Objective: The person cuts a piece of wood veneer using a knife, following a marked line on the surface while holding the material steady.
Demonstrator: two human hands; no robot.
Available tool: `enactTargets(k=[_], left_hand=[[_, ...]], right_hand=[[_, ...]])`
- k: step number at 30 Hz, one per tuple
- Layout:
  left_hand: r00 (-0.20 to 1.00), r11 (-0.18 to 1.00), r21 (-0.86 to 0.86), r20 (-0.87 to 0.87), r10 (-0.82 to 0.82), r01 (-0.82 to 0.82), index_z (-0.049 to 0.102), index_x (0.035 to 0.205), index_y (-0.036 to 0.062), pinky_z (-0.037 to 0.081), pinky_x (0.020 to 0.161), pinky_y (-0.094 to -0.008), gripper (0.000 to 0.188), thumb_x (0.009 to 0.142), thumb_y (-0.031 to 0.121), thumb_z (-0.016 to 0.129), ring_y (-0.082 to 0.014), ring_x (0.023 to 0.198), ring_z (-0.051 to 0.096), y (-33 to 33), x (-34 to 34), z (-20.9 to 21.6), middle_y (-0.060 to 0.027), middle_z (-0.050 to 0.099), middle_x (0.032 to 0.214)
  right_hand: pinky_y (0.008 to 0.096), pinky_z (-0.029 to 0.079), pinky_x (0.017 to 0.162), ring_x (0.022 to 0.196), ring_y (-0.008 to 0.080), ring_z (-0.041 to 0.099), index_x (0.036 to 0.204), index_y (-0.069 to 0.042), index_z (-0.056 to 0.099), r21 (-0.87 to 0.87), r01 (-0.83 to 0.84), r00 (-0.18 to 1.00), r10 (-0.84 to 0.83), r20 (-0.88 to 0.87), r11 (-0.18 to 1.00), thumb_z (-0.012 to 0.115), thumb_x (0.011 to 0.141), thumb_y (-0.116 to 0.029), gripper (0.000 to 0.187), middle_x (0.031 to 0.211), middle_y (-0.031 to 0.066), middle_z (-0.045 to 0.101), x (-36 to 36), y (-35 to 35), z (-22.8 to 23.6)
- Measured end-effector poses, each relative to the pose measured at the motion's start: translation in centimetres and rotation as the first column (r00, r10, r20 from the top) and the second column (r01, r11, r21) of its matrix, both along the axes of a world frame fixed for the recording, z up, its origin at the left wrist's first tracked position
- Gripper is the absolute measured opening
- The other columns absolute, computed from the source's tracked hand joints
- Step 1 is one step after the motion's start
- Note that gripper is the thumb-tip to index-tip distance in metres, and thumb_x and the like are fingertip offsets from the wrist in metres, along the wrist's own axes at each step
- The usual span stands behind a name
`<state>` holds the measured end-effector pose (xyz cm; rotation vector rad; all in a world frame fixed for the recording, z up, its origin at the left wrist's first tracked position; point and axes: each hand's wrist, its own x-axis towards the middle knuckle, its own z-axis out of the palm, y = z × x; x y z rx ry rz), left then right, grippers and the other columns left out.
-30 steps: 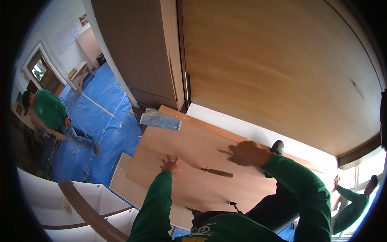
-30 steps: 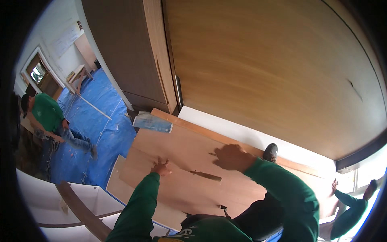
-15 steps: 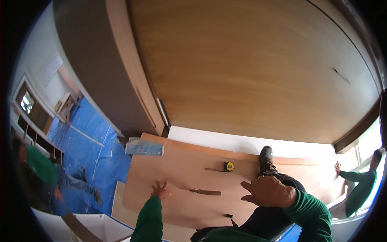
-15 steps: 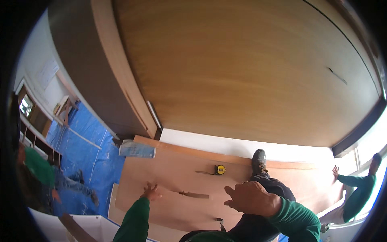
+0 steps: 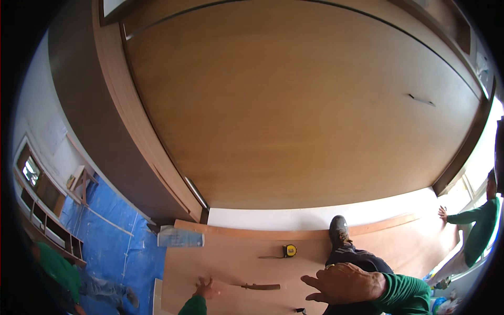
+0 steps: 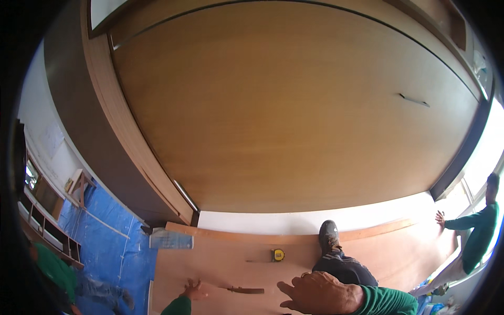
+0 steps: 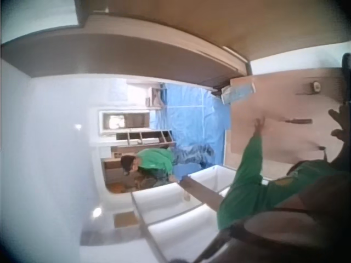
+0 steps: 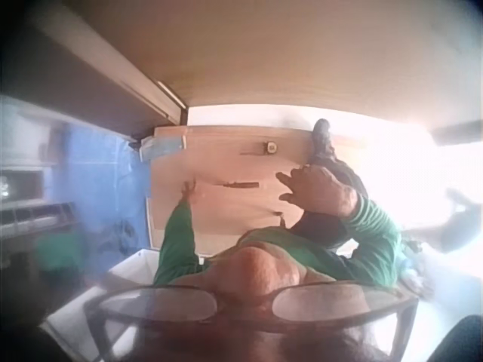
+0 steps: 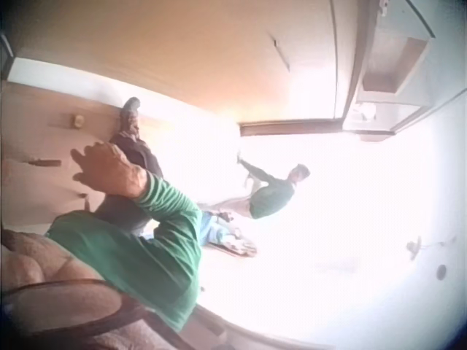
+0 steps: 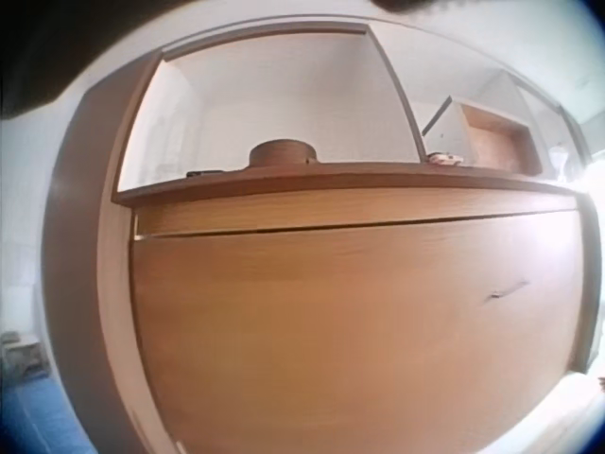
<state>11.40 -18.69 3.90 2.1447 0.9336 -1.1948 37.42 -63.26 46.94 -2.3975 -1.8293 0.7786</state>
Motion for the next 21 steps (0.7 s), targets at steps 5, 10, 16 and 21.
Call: enactTargets(k=[5,10,16,21], left_hand=[[1.0,0.997,-0.07,-0.008,0.026,-0.026,0.002,0.178,0.0285,0.028,0.128,-0.0662,0.116,0.093,0.074,0.067,-0.0654,0.161,0.0,0.7,-0.2,-0.5,-0.0299,-0.024,0.177],[0.999,0.998,-0.057,0.018,0.039,-0.038,0.002,0.178,0.0283,0.028,0.129,-0.0628,0.116,0.093,0.073,0.068,-0.0658,0.161,0.0,0.4,-0.6,-0.6,-0.0307,-0.025,0.177],[0.998,0.997,-0.042,0.006,0.058,-0.058,0.002,0.178,0.0272,0.03,0.128,-0.0625,0.118,0.092,0.073,0.069,-0.0646,0.161,-0.002,0.0,-0.3,-0.4,-0.0287,-0.025,0.177],[0.999,0.999,-0.015,0.009,0.047,-0.047,0.001,0.178,0.0275,0.033,0.128,-0.0614,0.117,0.093,0.071,0.07,-0.0641,0.161,-0.002,0.1,-0.4,-1.0,-0.0274,-0.025,0.178]], right_hand=[[0.0449,0.06,0.063,0.076,0.0366,0.076,0.142,-0.004,0.06,0.022,0.006,1.0,-0.006,-0.004,1.0,0.056,0.111,-0.052,0.057,0.086,0.0168,0.072,0.1,-0.5,0.5],[0.0478,0.061,0.069,0.081,0.0383,0.076,0.134,-0.005,0.058,-0.043,0.063,0.997,-0.066,-0.051,0.997,0.058,0.111,-0.048,0.049,0.089,0.0181,0.073,-0.1,-0.6,-0.2],[0.0491,0.062,0.072,0.085,0.0396,0.076,0.13,-0.005,0.058,-0.078,0.057,0.997,-0.06,-0.046,0.995,0.059,0.11,-0.047,0.047,0.09,0.0191,0.073,0.2,-0.8,-1.1],[0.0448,0.061,0.065,0.077,0.0365,0.075,0.142,-0.004,0.059,0.106,0.031,0.996,-0.04,0.083,0.994,0.064,0.107,-0.049,0.058,0.091,0.0176,0.072,-0.3,-0.5,-1.7]])
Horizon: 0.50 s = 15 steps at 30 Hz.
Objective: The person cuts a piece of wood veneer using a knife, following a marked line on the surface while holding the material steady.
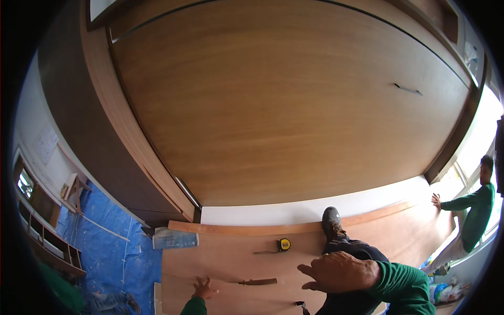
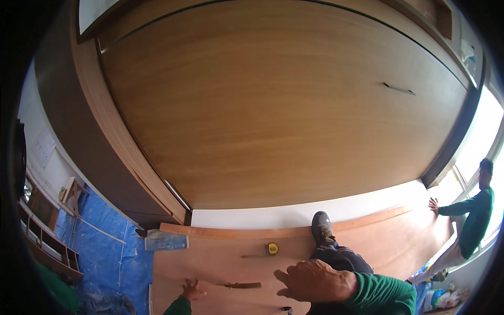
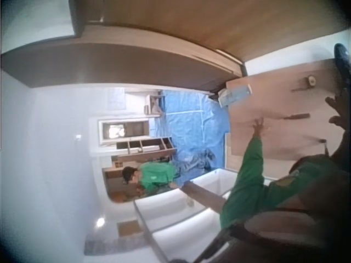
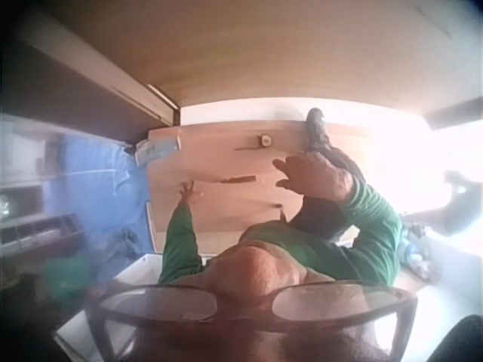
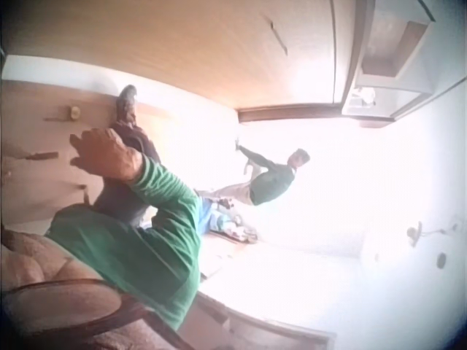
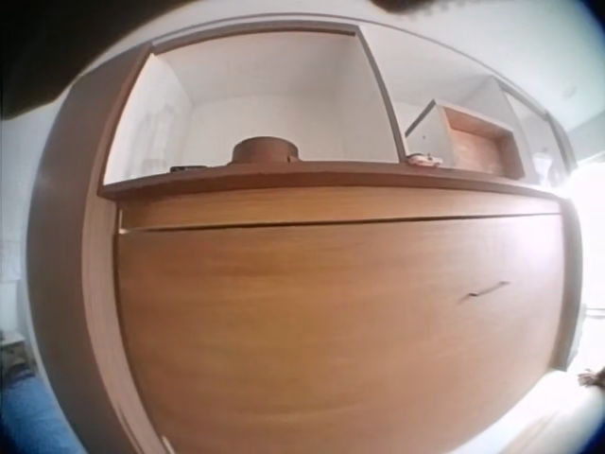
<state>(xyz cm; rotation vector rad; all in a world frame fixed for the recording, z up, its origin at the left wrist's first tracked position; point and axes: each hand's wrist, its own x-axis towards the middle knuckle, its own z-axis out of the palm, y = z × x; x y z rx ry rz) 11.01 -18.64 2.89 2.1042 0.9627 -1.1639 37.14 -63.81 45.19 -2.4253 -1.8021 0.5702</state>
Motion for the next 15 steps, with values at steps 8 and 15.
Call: enactTargets(k=[8,15], left_hand=[[0.988,0.991,-0.092,0.109,0.11,-0.1,0.0,0.178,0.0279,0.033,0.126,-0.0649,0.122,0.09,0.071,0.073,-0.0636,0.162,0.004,0.1,-0.3,0.3,-0.0302,-0.023,0.177],[0.998,0.993,0.103,0.017,-0.065,0.063,0.0,0.178,0.0282,0.03,0.127,-0.0663,0.125,0.087,0.071,0.076,-0.0652,0.161,0.002,-0.3,0.2,-1.1,-0.0312,-0.022,0.177]], right_hand=[[0.0465,0.056,0.095,0.108,0.0355,0.068,0.159,0.003,0.046,0.618,0.083,0.751,-0.457,0.476,0.782,0.073,0.1,-0.04,0.078,0.116,0.0196,0.066,12.4,4.4,3.6],[0.0479,0.055,0.094,0.111,0.0374,0.068,0.166,0.003,0.035,0.761,0.004,0.555,-0.635,0.538,0.649,0.058,0.098,-0.007,0.072,0.125,0.0221,0.063,27.8,12.3,6.9]])
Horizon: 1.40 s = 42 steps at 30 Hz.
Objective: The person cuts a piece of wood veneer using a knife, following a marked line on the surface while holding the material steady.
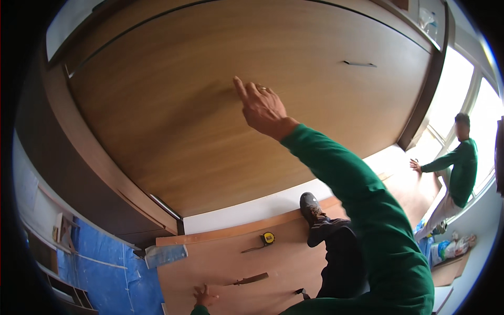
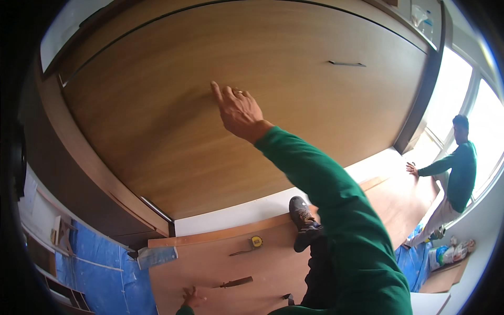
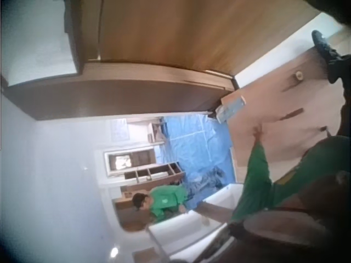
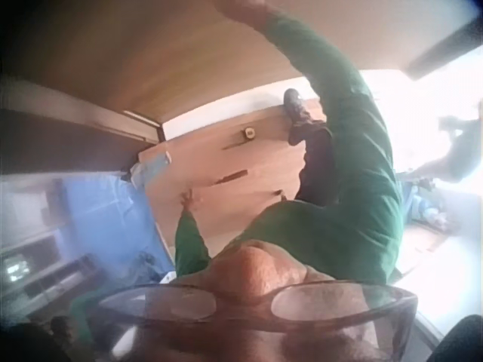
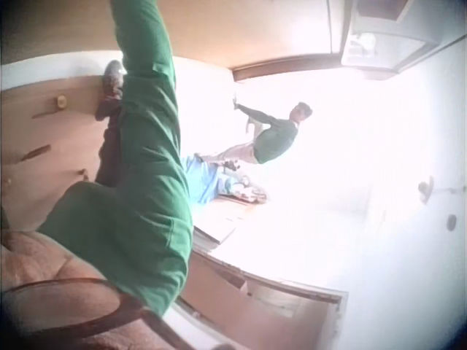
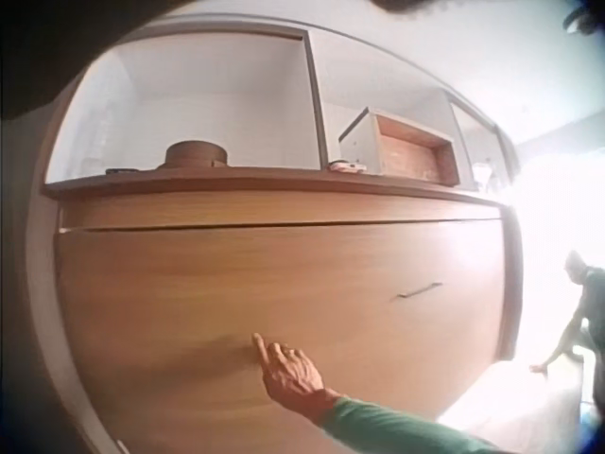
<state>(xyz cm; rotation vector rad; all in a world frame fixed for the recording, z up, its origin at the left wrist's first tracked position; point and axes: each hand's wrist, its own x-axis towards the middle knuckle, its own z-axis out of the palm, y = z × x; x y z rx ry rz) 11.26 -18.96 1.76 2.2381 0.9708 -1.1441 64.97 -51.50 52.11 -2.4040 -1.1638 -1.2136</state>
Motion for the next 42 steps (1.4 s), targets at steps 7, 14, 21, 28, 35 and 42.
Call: enactTargets(k=[7,14,21,28,35,42], left_hand=[[1.0,1.0,-0.02,0.004,0.005,-0.005,0.001,0.178,0.0277,0.03,0.128,-0.0652,0.12,0.091,0.067,0.074,-0.063,0.162,-0.001,0.3,-1.2,-0.9,-0.0289,-0.022,0.178],[0.997,0.995,-0.068,-0.006,0.078,-0.079,-0.006,0.177,0.0245,0.022,0.128,-0.0684,0.125,0.091,0.075,0.069,-0.0644,0.161,-0.009,-0.6,-0.3,1.4,-0.0293,-0.026,0.177],[0.993,0.987,-0.117,-0.058,0.101,-0.107,-0.004,0.177,0.0285,0.027,0.128,-0.0692,0.122,0.092,0.069,0.073,-0.0618,0.162,-0.009,-0.1,0.4,1.7,-0.0273,-0.025,0.178],[0.995,0.999,-0.028,-0.091,0.037,-0.04,-0.005,0.177,0.0287,0.026,0.13,-0.0649,0.121,0.093,0.066,0.074,-0.0587,0.164,-0.003,-0.3,0.7,0.9,-0.0272,-0.02,0.179],[0.888,0.944,0.098,0.323,-0.329,0.314,0.004,0.178,0.0224,0.022,0.121,-0.0819,0.126,0.088,0.078,0.072,-0.0632,0.162,0.006,1.9,-2.1,-3.8,-0.0354,0.007,0.178],[0.966,0.98,0.039,0.166,-0.199,0.195,0.004,0.178,0.0228,0.021,0.123,-0.0796,0.125,0.089,0.073,0.076,-0.0613,0.162,0.005,2.0,-1.4,-4.2,-0.0327,0.005,0.18]], right_hand=[[0.0482,0.054,0.088,0.107,0.0351,0.068,0.17,0.0,0.029,0.007,0.11,0.994,-0.11,-0.005,0.994,0.058,0.098,-0.008,0.077,0.121,0.0171,0.059,1.7,2.5,-3.7],[0.0466,0.055,0.08,0.1,0.0324,0.069,0.171,0.0,0.028,-0.106,0.113,0.993,-0.117,-0.03,0.988,0.058,0.099,-0.01,0.079,0.121,0.0167,0.059,1.3,1.7,-4.2],[0.0478,0.056,0.075,0.087,0.0317,0.073,0.174,0.0,0.017,-0.158,0.187,0.967,-0.21,-0.144,0.97,0.058,0.099,-0.01,0.085,0.108,0.0169,0.068,0.7,3.5,-1.6],[0.0492,0.058,0.073,0.084,0.0358,0.075,0.173,0.004,0.015,-0.189,0.17,0.971,-0.198,-0.137,0.967,0.057,0.098,-0.007,0.086,0.097,0.0199,0.073,1.0,2.4,-1.8],[0.049,0.057,0.069,0.076,0.0356,0.075,0.172,0.008,0.003,0.017,0.387,0.876,-0.362,-0.318,0.922,0.059,0.092,-0.006,0.099,0.088,0.0221,0.076,3.2,-3.9,-0.1],[0.0503,0.057,0.075,0.078,0.0401,0.074,0.172,0.006,0.001,0.283,0.578,0.747,-0.358,-0.56,0.765,0.068,0.095,-0.027,0.107,0.086,0.0213,0.076,6.8,-9.4,0.4]])
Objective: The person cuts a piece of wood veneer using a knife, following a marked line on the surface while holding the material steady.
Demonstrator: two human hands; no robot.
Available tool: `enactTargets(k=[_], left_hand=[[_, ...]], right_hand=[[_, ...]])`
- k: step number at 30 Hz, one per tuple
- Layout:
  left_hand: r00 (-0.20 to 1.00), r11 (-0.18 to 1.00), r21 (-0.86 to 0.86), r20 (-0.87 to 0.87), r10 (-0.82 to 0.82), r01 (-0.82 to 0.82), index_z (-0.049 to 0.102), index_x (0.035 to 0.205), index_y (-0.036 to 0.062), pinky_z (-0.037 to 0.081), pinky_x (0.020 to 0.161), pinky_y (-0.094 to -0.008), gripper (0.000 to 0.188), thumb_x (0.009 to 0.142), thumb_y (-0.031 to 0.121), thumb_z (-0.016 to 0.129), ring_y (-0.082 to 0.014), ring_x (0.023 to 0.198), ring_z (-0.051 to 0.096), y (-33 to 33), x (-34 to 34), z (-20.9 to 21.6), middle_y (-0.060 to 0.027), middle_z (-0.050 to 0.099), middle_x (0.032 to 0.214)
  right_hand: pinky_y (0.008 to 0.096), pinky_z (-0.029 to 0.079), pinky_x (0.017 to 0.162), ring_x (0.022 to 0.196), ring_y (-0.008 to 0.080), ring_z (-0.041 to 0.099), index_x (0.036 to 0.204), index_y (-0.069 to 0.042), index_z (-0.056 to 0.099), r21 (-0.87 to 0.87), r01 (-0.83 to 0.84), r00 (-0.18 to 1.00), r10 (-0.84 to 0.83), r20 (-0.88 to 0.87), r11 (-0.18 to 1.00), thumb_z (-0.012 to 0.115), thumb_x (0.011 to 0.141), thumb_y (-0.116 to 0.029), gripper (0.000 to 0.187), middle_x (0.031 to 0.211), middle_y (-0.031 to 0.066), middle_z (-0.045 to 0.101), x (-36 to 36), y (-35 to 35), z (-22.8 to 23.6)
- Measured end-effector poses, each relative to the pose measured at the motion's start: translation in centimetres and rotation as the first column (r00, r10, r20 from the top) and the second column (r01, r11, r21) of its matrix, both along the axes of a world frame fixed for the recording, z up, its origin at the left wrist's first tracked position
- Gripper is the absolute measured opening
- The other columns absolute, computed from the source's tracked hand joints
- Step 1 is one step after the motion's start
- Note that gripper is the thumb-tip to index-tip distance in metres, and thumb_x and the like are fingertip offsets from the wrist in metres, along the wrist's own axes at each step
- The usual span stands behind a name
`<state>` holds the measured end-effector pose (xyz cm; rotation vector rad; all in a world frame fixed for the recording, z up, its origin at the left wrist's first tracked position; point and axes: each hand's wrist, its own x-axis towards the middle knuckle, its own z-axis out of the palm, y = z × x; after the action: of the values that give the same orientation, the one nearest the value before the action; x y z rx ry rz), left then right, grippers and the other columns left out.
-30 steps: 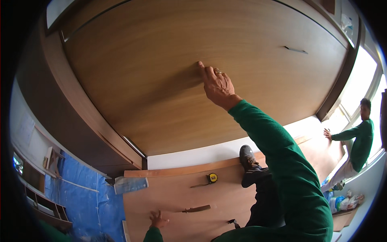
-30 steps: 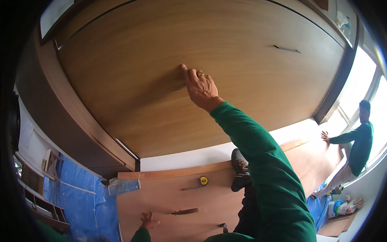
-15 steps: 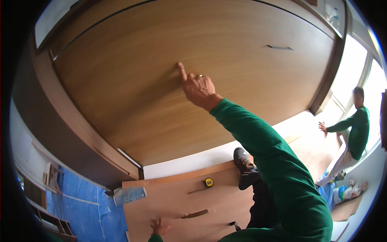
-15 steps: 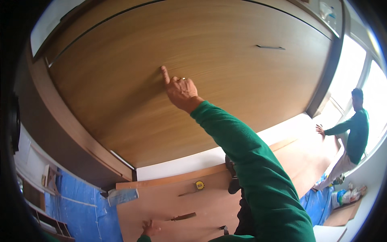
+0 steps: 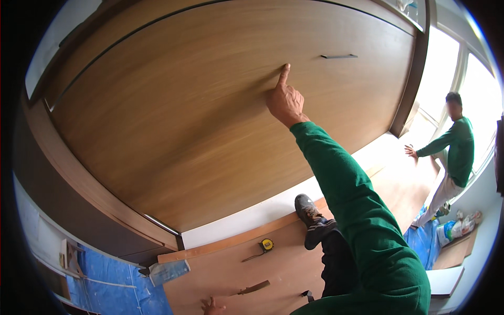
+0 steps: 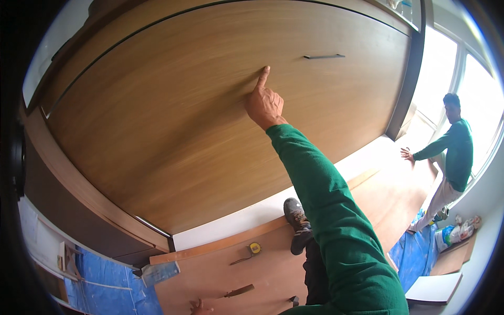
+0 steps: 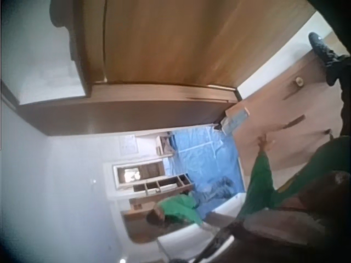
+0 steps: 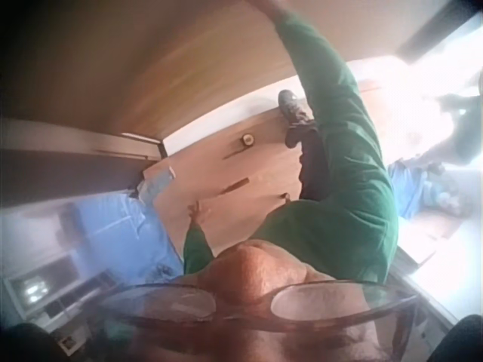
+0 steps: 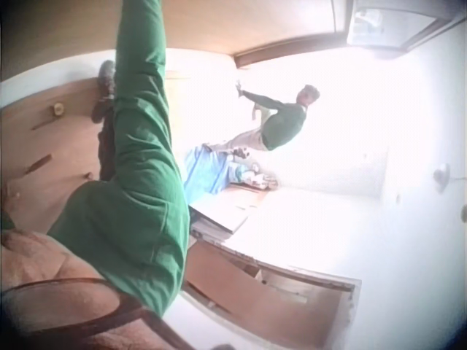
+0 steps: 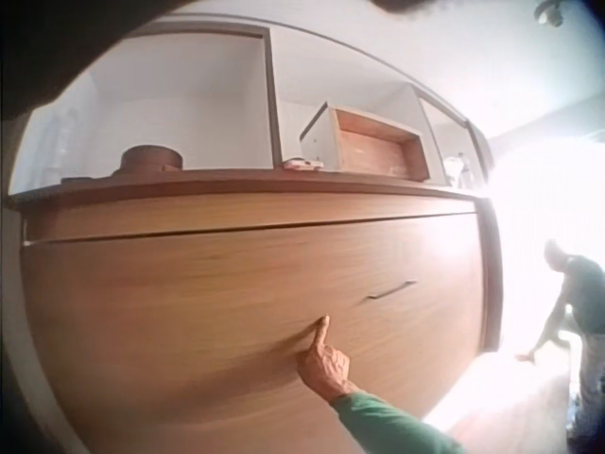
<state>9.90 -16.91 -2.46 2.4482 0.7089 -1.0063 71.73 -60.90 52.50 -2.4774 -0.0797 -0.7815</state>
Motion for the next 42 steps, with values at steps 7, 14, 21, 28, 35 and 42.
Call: enactTargets(k=[7,14,21,28,35,42], left_hand=[[0.987,0.983,-0.134,0.076,0.139,-0.128,0.004,0.178,0.0224,0.019,0.127,-0.0749,0.125,0.088,0.063,0.082,-0.0572,0.164,0.006,-0.6,-0.5,0.2,-0.0286,0.0,0.181],[0.963,0.995,-0.002,0.249,-0.097,0.101,0.005,0.178,0.0208,0.012,0.131,-0.0698,0.131,0.084,0.059,0.089,-0.0522,0.166,0.001,-0.3,-0.4,-0.4,-0.0274,-0.005,0.181],[0.997,0.997,0.037,-0.033,0.072,-0.071,0.002,0.177,0.0219,0.029,0.126,-0.07,0.121,0.092,0.061,0.078,-0.0642,0.161,0.007,-1.2,-1.5,1.5,-0.0375,-0.011,0.177],[0.98,0.981,0.043,-0.063,0.191,-0.189,0.002,0.177,0.0243,0.027,0.128,-0.0691,0.118,0.092,0.054,0.078,-0.0696,0.158,0.008,-3.1,-0.2,3.6,-0.0374,-0.012,0.177],[0.982,0.982,0.044,-0.045,0.183,-0.181,0.004,0.177,0.0256,0.029,0.128,-0.0678,0.12,0.09,0.053,0.08,-0.069,0.158,0.011,-3.2,0.1,4.5,-0.0369,-0.008,0.177],[0.985,0.986,0.026,-0.038,0.169,-0.168,0.003,0.177,0.0275,0.029,0.129,-0.0654,0.12,0.089,0.053,0.081,-0.0684,0.158,0.01,-3.2,-0.2,4.4,-0.0353,-0.01,0.178]], right_hand=[[0.0523,0.057,0.071,0.074,0.0406,0.074,0.171,0.007,-0.002,0.074,0.024,0.997,-0.03,0.076,0.997,0.069,0.092,-0.025,0.111,0.081,0.0212,0.075,0.7,-0.4,-3.2],[0.0546,0.057,0.069,0.071,0.0433,0.073,0.171,0.008,-0.005,0.052,-0.028,0.999,0.03,-0.045,0.998,0.068,0.092,-0.023,0.112,0.08,0.0238,0.074,-0.6,0.2,-11.1],[0.0535,0.059,0.081,0.093,0.0434,0.075,0.171,0.006,0.005,0.083,-0.08,0.996,0.083,-0.04,0.993,0.068,0.097,-0.03,0.103,0.116,0.0236,0.076,-1.2,-0.6,-21.7],[0.0503,0.059,0.084,0.103,0.0382,0.075,0.157,-0.01,0.043,-0.015,-0.112,0.994,0.112,0.01,0.994,0.083,0.093,-0.044,0.082,0.131,0.0144,0.073,0.2,-5.0,-24.1],[0.0505,0.056,0.074,0.082,0.0381,0.075,0.087,-0.011,0.079,-0.207,-0.139,0.955,0.076,-0.287,0.968,0.069,0.097,-0.063,0.054,0.081,0.0115,0.077,-0.4,-2.6,-21.4],[0.0473,0.056,0.069,0.08,0.0319,0.075,0.087,-0.017,0.084,-0.213,-0.235,0.962,0.195,-0.191,0.948,0.073,0.097,-0.059,0.045,0.075,0.0085,0.076,-0.7,-0.8,-21.4]])
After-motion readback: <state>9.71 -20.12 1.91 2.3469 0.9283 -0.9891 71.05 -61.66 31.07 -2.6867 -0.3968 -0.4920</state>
